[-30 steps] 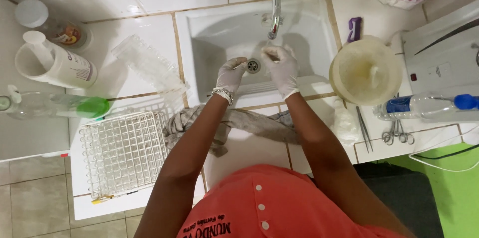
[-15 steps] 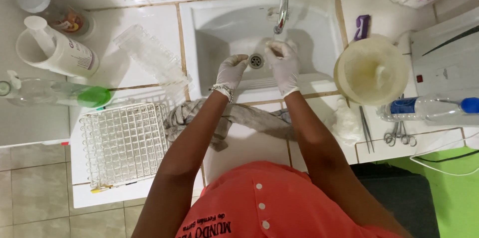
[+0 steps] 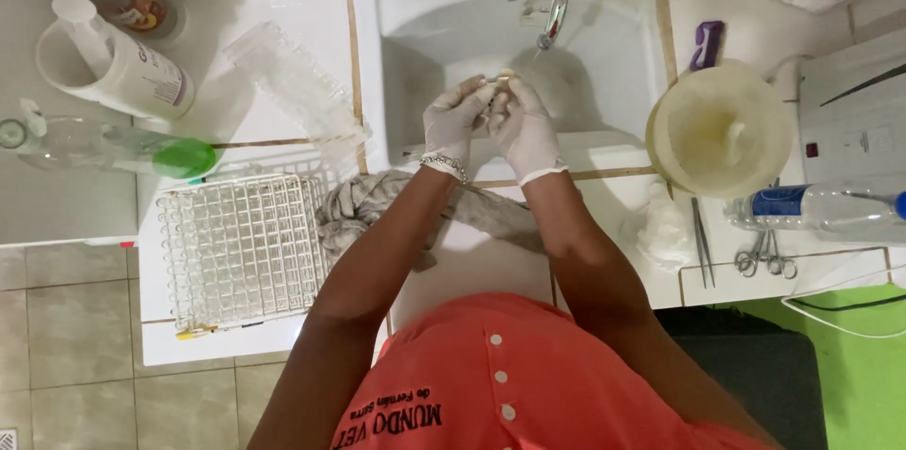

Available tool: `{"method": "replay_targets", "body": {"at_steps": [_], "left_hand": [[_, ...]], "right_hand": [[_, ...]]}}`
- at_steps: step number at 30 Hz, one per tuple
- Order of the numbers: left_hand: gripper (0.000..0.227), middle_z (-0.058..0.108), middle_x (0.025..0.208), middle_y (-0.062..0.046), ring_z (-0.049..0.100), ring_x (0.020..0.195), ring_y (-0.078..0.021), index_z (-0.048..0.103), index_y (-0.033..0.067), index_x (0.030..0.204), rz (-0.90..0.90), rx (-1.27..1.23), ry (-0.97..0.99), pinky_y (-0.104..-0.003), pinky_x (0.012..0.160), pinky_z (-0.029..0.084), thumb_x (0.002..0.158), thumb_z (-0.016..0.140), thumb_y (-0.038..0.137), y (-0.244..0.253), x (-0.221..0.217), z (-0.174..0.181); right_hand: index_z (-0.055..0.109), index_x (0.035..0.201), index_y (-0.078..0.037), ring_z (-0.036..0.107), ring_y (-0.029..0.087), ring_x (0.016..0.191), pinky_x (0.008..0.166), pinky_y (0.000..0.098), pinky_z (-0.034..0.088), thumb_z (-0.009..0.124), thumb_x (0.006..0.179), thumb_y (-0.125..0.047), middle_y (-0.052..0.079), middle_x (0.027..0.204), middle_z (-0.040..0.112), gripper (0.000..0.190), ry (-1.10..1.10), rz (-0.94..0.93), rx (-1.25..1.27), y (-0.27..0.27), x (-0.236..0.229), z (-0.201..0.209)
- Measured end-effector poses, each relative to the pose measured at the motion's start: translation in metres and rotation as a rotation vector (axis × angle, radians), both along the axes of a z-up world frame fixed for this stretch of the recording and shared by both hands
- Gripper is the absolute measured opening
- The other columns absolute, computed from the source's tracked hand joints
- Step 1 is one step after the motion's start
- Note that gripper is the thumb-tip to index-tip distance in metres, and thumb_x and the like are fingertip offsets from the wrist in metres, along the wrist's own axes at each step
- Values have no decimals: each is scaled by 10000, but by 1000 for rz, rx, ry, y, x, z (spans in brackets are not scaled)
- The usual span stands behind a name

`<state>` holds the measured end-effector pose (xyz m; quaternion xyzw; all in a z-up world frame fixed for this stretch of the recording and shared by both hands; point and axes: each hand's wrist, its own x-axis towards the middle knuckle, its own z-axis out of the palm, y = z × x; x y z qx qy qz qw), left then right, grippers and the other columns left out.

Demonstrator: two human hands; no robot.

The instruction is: Washing and rinsing small glass vials under a faucet in a sink and placing them on a drying rack.

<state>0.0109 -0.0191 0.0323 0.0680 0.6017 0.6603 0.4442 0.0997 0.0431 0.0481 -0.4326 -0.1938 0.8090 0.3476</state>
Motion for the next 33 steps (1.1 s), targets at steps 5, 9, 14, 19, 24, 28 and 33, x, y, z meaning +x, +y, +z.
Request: {"method": "replay_targets", "body": {"at_steps": [5,9,14,19,24,28,33], "left_hand": [[259,801,996,-81,737,924,-161,820,194,1083,-22,93,358,-325,819,629,828,867,191,3,-25,9],[204,791,985,1,752,889,-140,820,288,1047,-54,34,419,-330,814,665,850,845,239,-8,-57,67],[180,661,1033,0,683,924,-159,768,169,1106,-267,321,1149,-308,836,569,954,677,200,-26,-80,126],[177,661,1028,-33,684,931,-184,772,130,1104,-295,395,1218,-341,869,568,940,709,152,-38,-87,162],[196,679,1032,-16,703,945,-168,780,148,1097,-283,397,1225,-316,892,560,910,723,138,-48,-85,175],[177,649,1017,-36,693,927,-179,771,131,1098,-280,435,1234,-308,866,564,932,714,110,-55,-83,176],[181,714,1029,-36,646,1009,-187,758,110,1109,-243,465,1250,-317,912,545,939,699,130,-57,-87,160]], "right_hand": [[697,1097,-180,672,70,816,654,192,442,785,886,-266,-71,967,709,244,330,60,-134,-23,-5,7],[648,1217,-162,688,164,948,719,284,519,694,888,-560,10,1211,697,519,313,146,-178,-38,-4,20],[637,1317,-107,581,87,775,610,206,436,645,800,-525,24,1085,625,665,38,6,-145,-42,-6,14],[695,1201,-84,573,103,768,650,212,432,641,845,-502,27,980,633,551,51,-19,-111,-45,-4,7],[696,1179,-72,562,101,766,653,220,438,628,872,-489,33,965,621,523,75,-37,-108,-44,-4,-4],[671,1222,-73,564,104,787,682,227,451,603,865,-497,32,986,606,559,34,-25,-82,-42,-7,-14],[654,1217,-70,550,122,802,690,243,441,643,836,-495,50,1032,603,571,21,-41,-97,-43,-11,-9]]}}
